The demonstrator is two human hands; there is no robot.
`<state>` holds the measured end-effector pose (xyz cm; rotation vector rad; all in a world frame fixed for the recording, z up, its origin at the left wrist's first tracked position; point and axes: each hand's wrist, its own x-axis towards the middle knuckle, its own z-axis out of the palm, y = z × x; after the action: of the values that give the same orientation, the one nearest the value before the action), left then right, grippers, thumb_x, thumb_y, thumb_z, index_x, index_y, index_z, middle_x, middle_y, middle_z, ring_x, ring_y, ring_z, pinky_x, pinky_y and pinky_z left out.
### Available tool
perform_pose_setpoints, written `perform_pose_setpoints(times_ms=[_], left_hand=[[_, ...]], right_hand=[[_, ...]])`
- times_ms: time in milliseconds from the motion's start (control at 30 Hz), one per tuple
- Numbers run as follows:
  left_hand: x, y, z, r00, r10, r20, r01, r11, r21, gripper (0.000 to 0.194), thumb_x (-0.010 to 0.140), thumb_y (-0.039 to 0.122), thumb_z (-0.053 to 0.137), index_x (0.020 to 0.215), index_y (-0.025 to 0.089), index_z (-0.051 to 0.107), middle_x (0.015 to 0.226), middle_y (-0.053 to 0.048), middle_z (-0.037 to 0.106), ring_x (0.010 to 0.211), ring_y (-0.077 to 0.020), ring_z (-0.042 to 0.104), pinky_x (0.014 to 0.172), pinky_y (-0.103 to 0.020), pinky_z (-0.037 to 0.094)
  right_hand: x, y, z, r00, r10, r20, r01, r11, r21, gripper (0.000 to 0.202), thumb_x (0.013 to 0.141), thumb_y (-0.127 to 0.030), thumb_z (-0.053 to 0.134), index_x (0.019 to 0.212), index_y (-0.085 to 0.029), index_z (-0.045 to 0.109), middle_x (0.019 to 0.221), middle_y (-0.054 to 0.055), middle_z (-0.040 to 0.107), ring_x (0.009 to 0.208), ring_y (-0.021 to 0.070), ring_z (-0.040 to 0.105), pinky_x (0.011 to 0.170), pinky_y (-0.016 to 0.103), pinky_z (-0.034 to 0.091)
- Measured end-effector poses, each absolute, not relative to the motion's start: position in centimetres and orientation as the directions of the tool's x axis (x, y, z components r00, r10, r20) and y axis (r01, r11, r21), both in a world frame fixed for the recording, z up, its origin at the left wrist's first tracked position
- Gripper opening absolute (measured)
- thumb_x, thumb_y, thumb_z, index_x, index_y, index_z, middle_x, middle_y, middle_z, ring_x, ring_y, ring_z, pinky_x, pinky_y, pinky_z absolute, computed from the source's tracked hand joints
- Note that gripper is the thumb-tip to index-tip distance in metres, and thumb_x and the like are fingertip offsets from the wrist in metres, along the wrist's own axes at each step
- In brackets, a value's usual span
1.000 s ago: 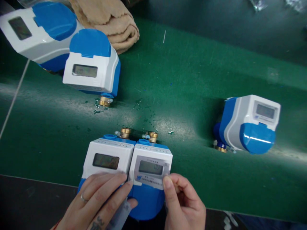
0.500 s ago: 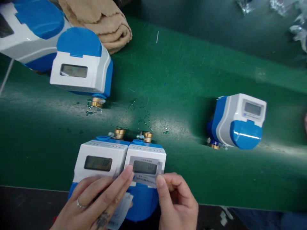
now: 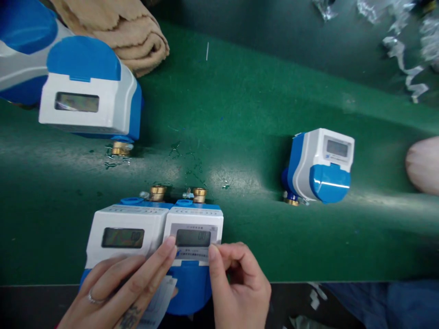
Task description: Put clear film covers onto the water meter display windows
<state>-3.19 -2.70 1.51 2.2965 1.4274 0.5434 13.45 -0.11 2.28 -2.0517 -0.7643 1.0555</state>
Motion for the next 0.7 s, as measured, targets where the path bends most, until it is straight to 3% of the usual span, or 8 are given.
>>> perform_pose_setpoints(times_ms=[100,200,300,400,467,533,633,700], left_hand=[[-3.3,-2.6,1.5,0.431,0.894,0.121,0.747,-0.429,0.509,0.031,0.097,0.005,0.041,0.122,0.005,0.060,0.125,-0.008,0.069,0.098,-0.0199,0.054,0.084,-0.037,0.040],[-3.3,-2.3,1.6,0.438,0.891,0.120,0.748,-0.436,0.501,0.036,0.093,-0.001,0.041,0.123,0.005,0.059,0.126,-0.008,0.068,0.097,-0.0203,0.054,0.084,-0.037,0.041],[-3.3,-2.2,1.7,0.449,0.886,0.112,0.753,-0.443,0.486,0.034,0.093,0.001,0.042,0.122,0.005,0.060,0.128,-0.008,0.067,0.098,-0.0206,0.055,0.083,-0.037,0.041],[-3.4,-2.3,1.8,0.455,0.883,0.116,0.768,-0.454,0.451,0.033,0.096,0.007,0.041,0.122,0.007,0.061,0.127,-0.007,0.067,0.097,-0.0204,0.056,0.083,-0.036,0.041],[-3.4,-2.2,1.8,0.454,0.884,0.113,0.782,-0.456,0.425,0.034,0.098,0.011,0.039,0.123,0.009,0.061,0.127,-0.007,0.067,0.096,-0.0212,0.056,0.082,-0.037,0.041],[-3.4,-2.1,1.8,0.467,0.876,0.118,0.781,-0.472,0.409,0.035,0.097,0.012,0.038,0.123,0.010,0.062,0.127,-0.008,0.067,0.092,-0.0211,0.056,0.080,-0.036,0.042],[-3.3,-2.1,1.8,0.465,0.869,0.168,0.774,-0.491,0.399,0.034,0.095,0.010,0.040,0.121,0.009,0.063,0.125,-0.010,0.068,0.089,-0.0206,0.058,0.079,-0.035,0.044],[-3.1,-2.4,1.8,0.449,0.870,0.206,0.777,-0.494,0.391,0.034,0.093,0.006,0.042,0.121,0.008,0.062,0.125,-0.013,0.068,0.094,-0.0225,0.060,0.082,-0.036,0.045]], right_hand=[[13.6,0.0,2.3,0.485,0.759,-0.434,0.259,-0.599,-0.758,0.022,0.071,-0.036,0.077,0.068,-0.018,0.064,0.057,-0.003,0.055,0.050,0.0093,0.047,0.049,0.021,0.042],[14.3,0.0,1.8,0.499,0.782,-0.374,0.247,-0.542,-0.803,0.029,0.069,-0.034,0.079,0.087,-0.021,0.060,0.065,-0.006,0.051,0.050,0.0077,0.048,0.049,0.019,0.044],[15.2,0.2,1.1,0.440,0.830,-0.341,0.220,-0.468,-0.856,0.045,0.076,-0.040,0.073,0.115,-0.024,0.055,0.100,0.003,0.062,0.081,0.0136,0.064,0.070,0.023,0.053],[15.3,0.8,0.3,0.183,0.865,-0.468,0.214,-0.500,-0.840,0.058,0.089,-0.049,0.055,0.139,-0.022,0.042,0.133,0.011,0.057,0.113,0.0221,0.060,0.096,0.036,0.049],[15.1,1.3,-0.2,0.059,0.860,-0.507,0.300,-0.500,-0.812,0.064,0.090,-0.050,0.054,0.143,-0.017,0.041,0.127,0.013,0.063,0.111,0.0253,0.062,0.100,0.042,0.046],[15.0,1.7,-0.6,0.058,0.862,-0.503,0.383,-0.485,-0.786,0.064,0.089,-0.050,0.055,0.141,-0.014,0.045,0.123,0.014,0.066,0.111,0.0276,0.062,0.102,0.045,0.043],[14.7,1.4,-0.8,0.132,0.834,-0.536,0.278,-0.550,-0.787,0.060,0.094,-0.053,0.043,0.140,-0.015,0.048,0.133,0.014,0.061,0.119,0.0269,0.059,0.105,0.045,0.041],[14.3,0.7,-0.6,0.165,0.813,-0.558,0.169,-0.581,-0.796,0.063,0.089,-0.052,0.053,0.141,-0.017,0.047,0.135,0.012,0.060,0.120,0.0265,0.059,0.104,0.043,0.042]])
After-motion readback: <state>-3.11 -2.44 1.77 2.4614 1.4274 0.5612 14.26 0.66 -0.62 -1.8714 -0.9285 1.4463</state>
